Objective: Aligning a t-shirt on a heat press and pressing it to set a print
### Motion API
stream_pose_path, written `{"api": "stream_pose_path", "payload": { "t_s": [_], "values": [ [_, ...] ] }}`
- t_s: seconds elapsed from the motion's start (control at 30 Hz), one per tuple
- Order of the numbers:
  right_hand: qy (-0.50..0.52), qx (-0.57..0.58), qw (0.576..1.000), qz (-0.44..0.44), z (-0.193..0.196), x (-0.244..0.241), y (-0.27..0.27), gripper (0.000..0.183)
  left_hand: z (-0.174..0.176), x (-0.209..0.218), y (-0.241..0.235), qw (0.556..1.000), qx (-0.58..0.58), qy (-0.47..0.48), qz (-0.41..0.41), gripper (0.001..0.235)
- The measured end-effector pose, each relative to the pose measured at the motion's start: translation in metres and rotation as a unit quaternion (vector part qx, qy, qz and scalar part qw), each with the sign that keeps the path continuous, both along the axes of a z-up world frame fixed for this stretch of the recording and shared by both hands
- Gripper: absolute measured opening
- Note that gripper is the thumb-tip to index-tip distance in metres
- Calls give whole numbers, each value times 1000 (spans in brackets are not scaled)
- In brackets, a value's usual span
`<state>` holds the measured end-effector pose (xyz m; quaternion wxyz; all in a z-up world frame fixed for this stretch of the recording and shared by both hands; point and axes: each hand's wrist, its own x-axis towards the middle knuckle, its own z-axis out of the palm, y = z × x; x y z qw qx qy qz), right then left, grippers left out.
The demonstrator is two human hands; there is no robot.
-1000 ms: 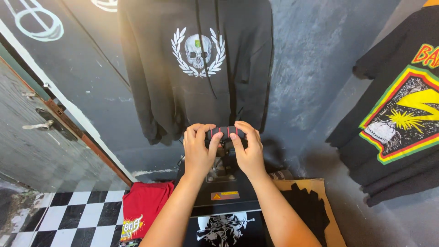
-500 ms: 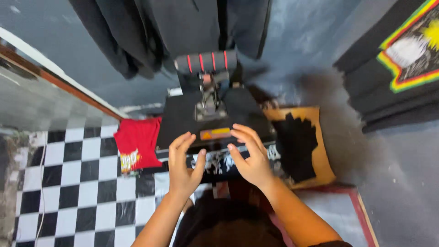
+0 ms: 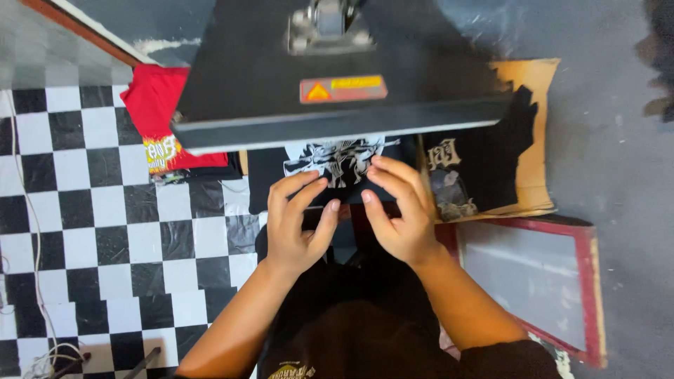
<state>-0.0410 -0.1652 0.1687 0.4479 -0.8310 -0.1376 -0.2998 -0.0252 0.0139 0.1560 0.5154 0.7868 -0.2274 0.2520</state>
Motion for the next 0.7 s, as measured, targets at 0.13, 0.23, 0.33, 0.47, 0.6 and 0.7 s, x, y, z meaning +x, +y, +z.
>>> {"api": "stream_pose_path", "payload": {
  "t_s": [0.13, 0.23, 0.33, 0.47, 0.6, 0.7],
  "values": [
    [-16, -2, 1000, -4, -58, -3, 4, 24, -58, -4, 3, 1000, 0, -4, -6, 34],
    [-19, -11, 1000, -6, -98, -13, 11, 21, -95, -12, 7, 999, 36, 18, -11, 33],
    [-10, -3, 1000, 9, -144, -19, 17, 24, -128, -19, 15, 996, 64, 60, -11, 30],
    [146, -198, 969, -27, -201, -31, -3, 43, -183, -24, 41, 962, 218, 149, 72, 44],
    [199, -324, 917, -117, -232, -47, -52, 46, -208, -27, 87, 922, 322, 166, 137, 45],
    [85, -187, 968, -146, -261, -46, -78, 33, -218, -29, 110, 952, 249, 104, 144, 32]
  ]
}}
